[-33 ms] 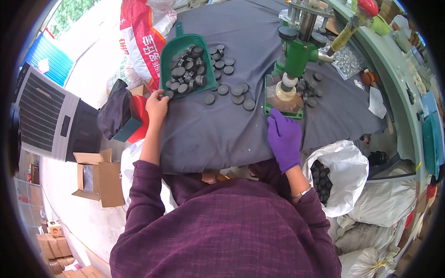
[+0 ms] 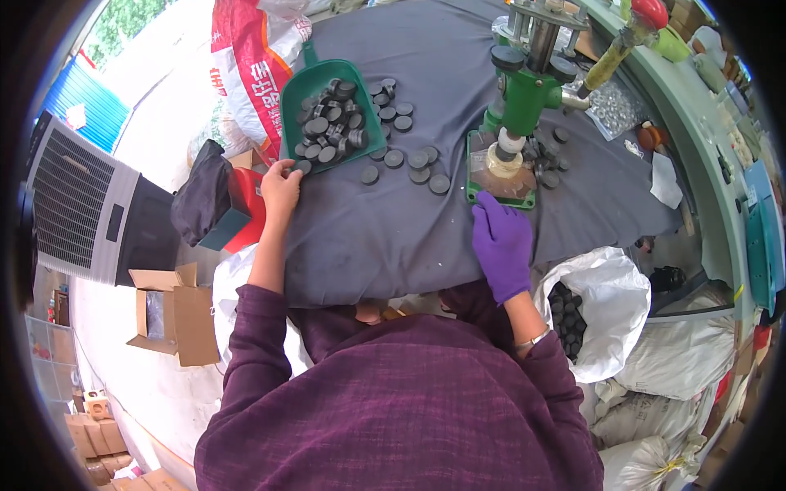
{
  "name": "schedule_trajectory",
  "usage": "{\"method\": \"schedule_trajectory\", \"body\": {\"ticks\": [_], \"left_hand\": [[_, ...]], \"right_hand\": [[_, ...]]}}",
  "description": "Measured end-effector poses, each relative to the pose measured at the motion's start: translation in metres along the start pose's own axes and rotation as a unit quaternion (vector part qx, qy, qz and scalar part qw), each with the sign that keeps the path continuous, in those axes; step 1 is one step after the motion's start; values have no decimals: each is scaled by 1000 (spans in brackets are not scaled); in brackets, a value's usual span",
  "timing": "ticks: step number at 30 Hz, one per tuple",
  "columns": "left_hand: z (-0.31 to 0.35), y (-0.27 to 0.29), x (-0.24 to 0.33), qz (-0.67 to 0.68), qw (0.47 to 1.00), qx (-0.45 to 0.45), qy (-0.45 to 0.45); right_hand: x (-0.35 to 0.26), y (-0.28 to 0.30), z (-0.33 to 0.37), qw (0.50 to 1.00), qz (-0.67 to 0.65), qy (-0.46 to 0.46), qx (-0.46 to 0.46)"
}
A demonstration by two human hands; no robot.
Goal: The person assembles small black circular components using a manual press while wearing gloves.
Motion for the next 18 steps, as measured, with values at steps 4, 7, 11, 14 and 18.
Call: {"method": "schedule_trajectory", "body": {"ticks": [4, 7, 11, 14, 18], "left_hand": [[12, -13, 20, -40, 999, -1, -19], [18, -22, 31, -59, 998, 3, -39], [21, -26, 33, -71, 994, 16, -76], [20, -21, 30, -54, 992, 29, -108], [17, -8, 49, -65, 991, 23, -118]], "right_hand": [[-2, 1, 0, 1000, -12, 14, 10], [0, 0, 0, 1000, -11, 6, 5], [-2, 0, 0, 1000, -7, 2, -12], [0, 0, 2, 999, -21, 25, 18], [0, 1, 3, 1000, -7, 14, 10]]}}
Point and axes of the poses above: each hand's wrist, its own z-axis away from the middle knuckle, its own y-axis out of the back of the hand, x = y × z, the point moved 5 cm from there along -z, towards the middle knuckle, and after that the axes turned 1 degree about y, right-handed, at the moved point
